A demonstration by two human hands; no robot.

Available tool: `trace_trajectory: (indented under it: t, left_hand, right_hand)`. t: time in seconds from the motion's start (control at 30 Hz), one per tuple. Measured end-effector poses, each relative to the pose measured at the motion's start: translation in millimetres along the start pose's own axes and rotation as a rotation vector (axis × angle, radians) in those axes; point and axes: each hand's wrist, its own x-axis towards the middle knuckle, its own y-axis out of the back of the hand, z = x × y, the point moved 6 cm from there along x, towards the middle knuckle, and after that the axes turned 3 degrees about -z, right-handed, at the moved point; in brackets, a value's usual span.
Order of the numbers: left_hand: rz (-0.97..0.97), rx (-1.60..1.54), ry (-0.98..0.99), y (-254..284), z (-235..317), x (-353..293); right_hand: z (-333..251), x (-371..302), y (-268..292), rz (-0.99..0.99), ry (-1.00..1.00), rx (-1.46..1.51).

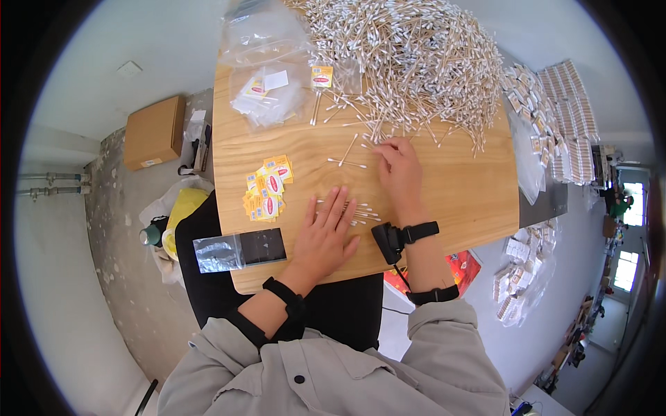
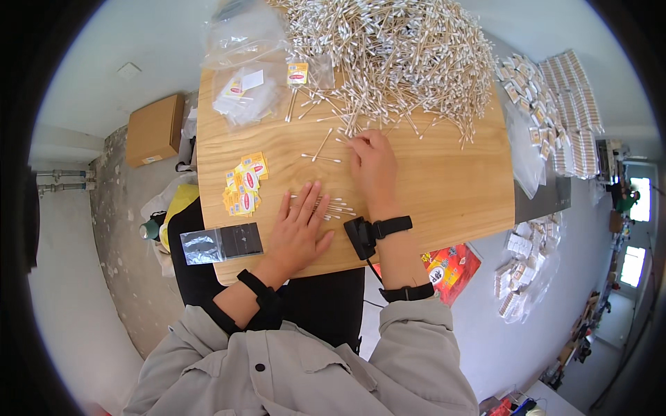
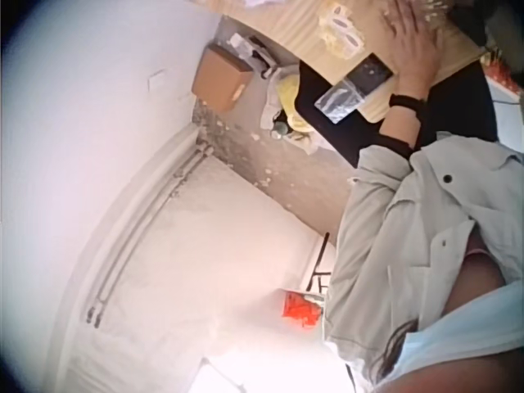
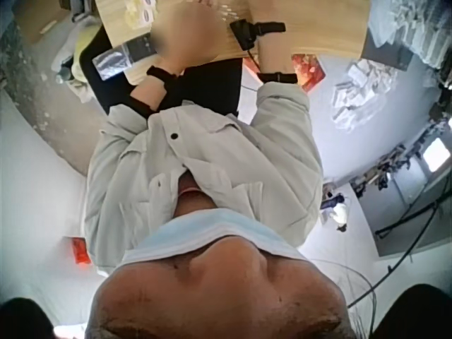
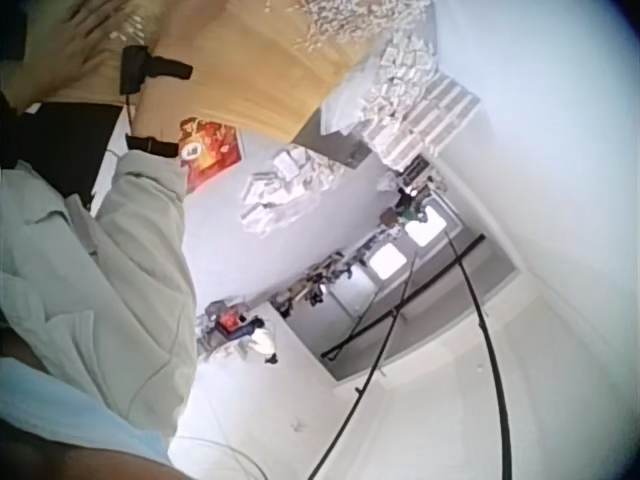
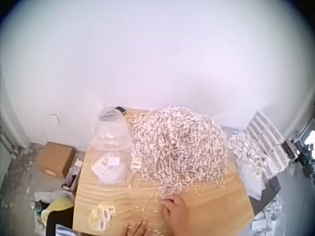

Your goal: The person sits on the floor at a low wooden table and packs cotton swabs into small plastic bags. They open a bag, place a yellow sticker on it, gather a bundle of swabs from a large pile, and insert them into the bag. The person repeats this process, handling the swabs and bags by hand.

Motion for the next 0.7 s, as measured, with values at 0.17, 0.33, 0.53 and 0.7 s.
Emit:
trace_trajectory:
  t: [0.17,0.33,0.53,0.7]
  left_hand:
    - [-0.025,0.021,0.011,-2.5,0.4,-0.2]
    - [-0.021,0.026,0.007,-0.1,-1.5,0.4]
    - [-0.06,-0.021,0.022,2.3,-1.5,0.8]
    - [-0.071,-0.019,0.018,4.0,6.0,4.6]
  right_hand:
    - [-36.2,9.3,-6.7,0.074,0.108,0.107]
    - [-40.8,8.1,-26.9,-0.17,0.12,0.071]
    - [-26.4,-16.3,-6.2,-0.002,0.123,0.106]
    - [-13.7,-22.0,9.7,0.17,-0.065,-0.03]
